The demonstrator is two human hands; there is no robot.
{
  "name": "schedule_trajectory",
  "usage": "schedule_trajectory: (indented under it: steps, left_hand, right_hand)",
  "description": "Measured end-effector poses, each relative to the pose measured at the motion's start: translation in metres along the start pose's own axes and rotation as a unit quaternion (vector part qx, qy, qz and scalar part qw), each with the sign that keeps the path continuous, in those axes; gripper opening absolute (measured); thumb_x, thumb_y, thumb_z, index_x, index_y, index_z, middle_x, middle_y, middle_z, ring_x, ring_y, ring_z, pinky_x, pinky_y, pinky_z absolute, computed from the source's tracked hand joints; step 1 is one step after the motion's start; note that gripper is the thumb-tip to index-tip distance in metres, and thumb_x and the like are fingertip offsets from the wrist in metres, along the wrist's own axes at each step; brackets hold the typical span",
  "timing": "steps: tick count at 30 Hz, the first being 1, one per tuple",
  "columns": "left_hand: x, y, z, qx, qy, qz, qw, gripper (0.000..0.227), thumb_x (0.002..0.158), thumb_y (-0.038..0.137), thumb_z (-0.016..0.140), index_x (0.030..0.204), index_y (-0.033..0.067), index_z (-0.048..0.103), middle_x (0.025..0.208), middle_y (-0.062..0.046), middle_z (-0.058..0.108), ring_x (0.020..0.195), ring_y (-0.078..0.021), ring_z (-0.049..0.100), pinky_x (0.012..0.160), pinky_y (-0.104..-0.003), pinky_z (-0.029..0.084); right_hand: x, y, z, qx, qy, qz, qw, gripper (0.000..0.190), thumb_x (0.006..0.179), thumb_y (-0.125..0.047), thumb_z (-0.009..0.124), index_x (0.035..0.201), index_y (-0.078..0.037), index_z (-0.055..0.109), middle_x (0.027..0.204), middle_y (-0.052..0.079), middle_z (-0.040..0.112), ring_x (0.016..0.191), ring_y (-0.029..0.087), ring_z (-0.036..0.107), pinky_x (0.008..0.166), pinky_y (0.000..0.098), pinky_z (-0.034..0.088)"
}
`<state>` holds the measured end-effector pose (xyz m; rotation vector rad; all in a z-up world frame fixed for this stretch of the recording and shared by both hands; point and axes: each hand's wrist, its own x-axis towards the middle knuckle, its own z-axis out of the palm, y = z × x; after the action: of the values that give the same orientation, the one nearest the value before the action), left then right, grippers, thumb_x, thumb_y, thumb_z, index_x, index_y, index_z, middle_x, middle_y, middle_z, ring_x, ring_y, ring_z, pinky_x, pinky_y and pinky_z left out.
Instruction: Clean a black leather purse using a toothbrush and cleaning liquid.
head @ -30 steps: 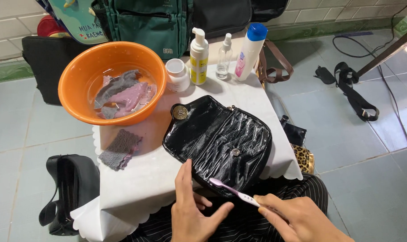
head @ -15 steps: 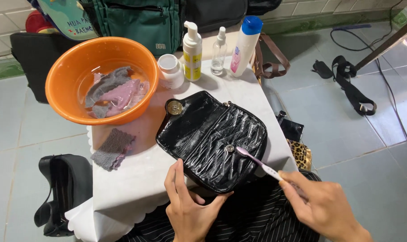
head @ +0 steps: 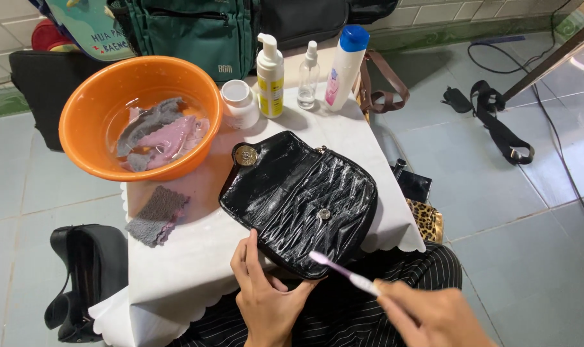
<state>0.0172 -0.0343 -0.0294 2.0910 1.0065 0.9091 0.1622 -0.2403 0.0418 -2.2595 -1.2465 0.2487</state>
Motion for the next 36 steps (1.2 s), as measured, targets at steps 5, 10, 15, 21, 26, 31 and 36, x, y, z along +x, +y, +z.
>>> schedule_trajectory:
  steps: [5, 10, 15, 21, 26, 31, 36]
  left_hand:
    - [0.003, 0.007, -0.002, 0.002, 0.025, 0.014, 1.000, 0.126, 0.049, 0.053, 0.099, 0.147, 0.0012, 0.040, 0.141, -0.020, 0.048, 0.098, -0.0257, 0.071, 0.054, -0.031, 0.064]
    - [0.002, 0.005, -0.002, 0.001, 0.009, 0.000, 1.000, 0.122, 0.049, 0.044, 0.100, 0.148, 0.0050, 0.040, 0.143, -0.017, 0.047, 0.091, -0.0207, 0.072, 0.048, -0.028, 0.062]
    - [0.004, 0.007, -0.006, -0.006, 0.013, 0.011, 1.000, 0.126, 0.047, 0.049, 0.099, 0.147, 0.0023, 0.040, 0.140, -0.017, 0.049, 0.092, -0.0242, 0.072, 0.052, -0.031, 0.064]
    - [0.006, 0.008, -0.007, -0.004, 0.010, 0.009, 1.000, 0.123, 0.048, 0.048, 0.098, 0.147, 0.0030, 0.040, 0.140, -0.016, 0.049, 0.091, -0.0237, 0.071, 0.051, -0.032, 0.062]
    - [0.008, 0.011, -0.012, 0.000, 0.013, 0.006, 1.000, 0.122, 0.048, 0.051, 0.099, 0.144, 0.0018, 0.043, 0.138, -0.016, 0.050, 0.080, -0.0205, 0.072, 0.046, -0.029, 0.062]
    - [0.005, 0.009, -0.007, -0.004, 0.013, 0.003, 1.000, 0.122, 0.049, 0.051, 0.099, 0.146, 0.0044, 0.043, 0.140, -0.015, 0.050, 0.092, -0.0213, 0.071, 0.051, -0.029, 0.062]
    - [0.009, 0.011, -0.012, -0.007, 0.000, -0.003, 1.000, 0.122, 0.048, 0.050, 0.099, 0.145, 0.0032, 0.043, 0.138, -0.014, 0.050, 0.073, -0.0184, 0.072, 0.044, -0.028, 0.061]
  right_hand:
    - [0.006, 0.009, -0.001, -0.082, 0.081, 0.012, 0.993, 0.017, 0.083, -0.016, 0.068, 0.098, -0.016, 0.076, 0.041, -0.005, 0.063, 0.025, 0.007, 0.047, 0.026, 0.0262, 0.033]
    - [0.004, -0.007, 0.006, 0.016, 0.006, 0.005, 1.000, 0.016, 0.078, -0.015, 0.073, 0.091, -0.016, 0.082, 0.055, -0.004, 0.082, 0.026, 0.003, 0.061, 0.022, 0.0159, 0.046]
    - [0.007, 0.006, 0.022, -0.047, 0.089, -0.002, 0.995, 0.020, 0.082, -0.012, 0.068, 0.101, -0.012, 0.074, 0.041, -0.005, 0.068, 0.022, 0.006, 0.049, 0.020, 0.0250, 0.031]
    - [0.016, 0.019, 0.003, -0.093, 0.074, 0.025, 0.993, 0.017, 0.085, -0.020, 0.068, 0.101, -0.020, 0.073, 0.036, -0.009, 0.054, 0.024, 0.007, 0.040, 0.024, 0.0285, 0.026]
    - [-0.006, 0.002, -0.007, -0.092, 0.037, 0.056, 0.994, 0.019, 0.079, -0.021, 0.072, 0.097, -0.023, 0.079, 0.043, -0.008, 0.071, 0.024, 0.007, 0.053, 0.027, 0.0249, 0.040]
    - [0.000, 0.014, -0.024, -0.079, -0.011, 0.050, 0.996, 0.020, 0.086, -0.024, 0.065, 0.102, -0.022, 0.078, 0.048, -0.006, 0.078, 0.024, 0.005, 0.054, 0.020, 0.0196, 0.038]
    - [-0.009, 0.011, -0.007, -0.105, 0.003, 0.090, 0.990, 0.022, 0.090, -0.026, 0.059, 0.102, -0.021, 0.076, 0.043, -0.004, 0.072, 0.023, 0.007, 0.052, 0.021, 0.0222, 0.040]
